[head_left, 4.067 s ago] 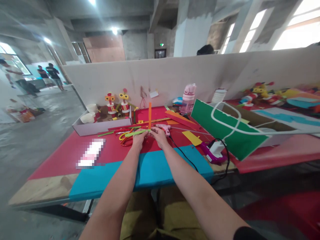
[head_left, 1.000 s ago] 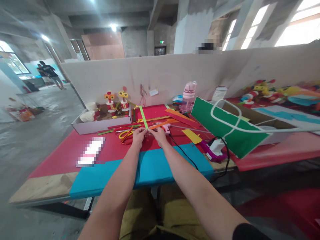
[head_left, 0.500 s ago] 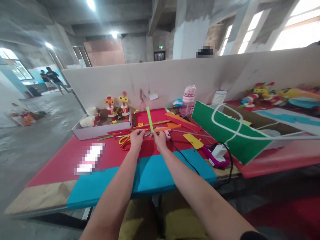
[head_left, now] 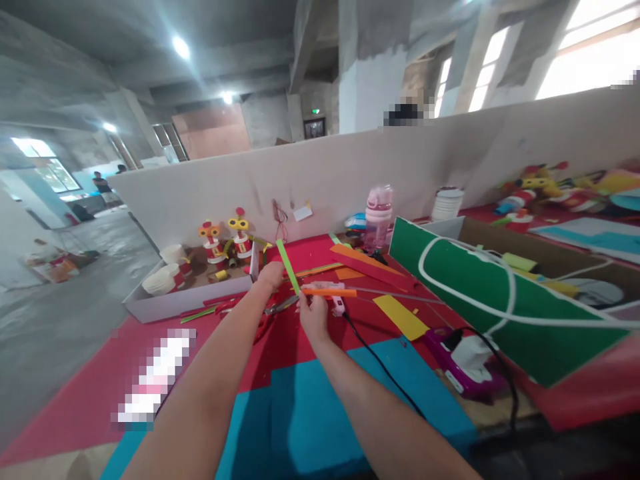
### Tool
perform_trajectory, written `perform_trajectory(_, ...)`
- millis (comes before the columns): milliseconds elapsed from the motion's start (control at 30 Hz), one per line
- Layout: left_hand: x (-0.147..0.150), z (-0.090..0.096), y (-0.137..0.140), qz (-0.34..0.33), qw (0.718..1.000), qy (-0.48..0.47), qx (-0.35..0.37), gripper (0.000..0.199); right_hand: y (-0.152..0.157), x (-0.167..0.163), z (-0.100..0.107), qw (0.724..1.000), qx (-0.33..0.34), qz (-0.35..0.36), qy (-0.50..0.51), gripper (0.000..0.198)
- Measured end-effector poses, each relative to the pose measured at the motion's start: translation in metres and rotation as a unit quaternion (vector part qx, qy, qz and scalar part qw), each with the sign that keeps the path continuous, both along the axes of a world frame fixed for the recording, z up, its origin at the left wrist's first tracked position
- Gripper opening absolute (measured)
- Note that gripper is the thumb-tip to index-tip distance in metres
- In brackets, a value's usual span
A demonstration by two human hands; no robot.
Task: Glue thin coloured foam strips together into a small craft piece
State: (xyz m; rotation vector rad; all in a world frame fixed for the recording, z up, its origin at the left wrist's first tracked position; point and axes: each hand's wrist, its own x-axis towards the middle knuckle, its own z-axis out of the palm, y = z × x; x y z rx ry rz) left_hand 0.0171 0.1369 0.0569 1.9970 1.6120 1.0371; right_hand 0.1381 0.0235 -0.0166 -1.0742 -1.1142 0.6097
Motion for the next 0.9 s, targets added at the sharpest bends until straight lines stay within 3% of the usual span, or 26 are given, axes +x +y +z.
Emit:
perform_trajectory(167,-0.005,-0.01,0.01,0.011,0.998,0.055,0.01,0.024,0.001,-0.002,0.001,1.0,-0.002,-0.009,-0.006,0.022)
perform_trajectory(267,-0.017,0.008,0.007,0.023,0.998,0.057,0.023,0.016,0.001,-0.001,0.001,1.0,-0.006,-0.009,0.0,0.022)
perform_trajectory(333,-0.025,0.025,-0.004,0.019,0.999,-0.025,0.021,0.011,0.001,0.0,0.002,1.0,-0.012,-0.008,0.006,0.023)
perform_trajectory(400,-0.031,0.043,-0.025,-0.017,0.992,-0.121,-0.009,0.008,0.002,0.0,0.002,1.0,-0.022,-0.009,0.01,0.023)
perform_trajectory(467,-0.036,0.056,-0.053,-0.059,0.986,-0.148,-0.037,0.012,0.002,0.001,0.003,1.0,-0.022,-0.019,0.009,0.023)
perform_trajectory(700,-0.059,0.063,-0.181,-0.156,0.978,-0.019,-0.136,0.012,-0.002,0.002,0.004,0.999,-0.024,-0.019,-0.013,0.022)
perform_trajectory(733,-0.066,0.063,-0.201,-0.189,0.965,0.019,-0.178,0.011,-0.003,0.002,0.005,0.999,-0.028,-0.017,-0.014,0.022)
perform_trajectory(767,-0.072,0.065,-0.22,-0.238,0.935,0.074,-0.251,0.012,-0.004,0.002,0.005,0.999,-0.031,-0.014,-0.014,0.022)
perform_trajectory(867,-0.085,0.074,-0.261,-0.345,0.785,0.187,-0.479,0.031,-0.004,0.0,0.004,0.999,-0.039,0.0,-0.005,0.023)
perform_trajectory(900,-0.085,0.077,-0.266,-0.346,0.777,0.197,-0.488,0.034,-0.004,-0.001,0.004,0.999,-0.04,0.004,-0.002,0.023)
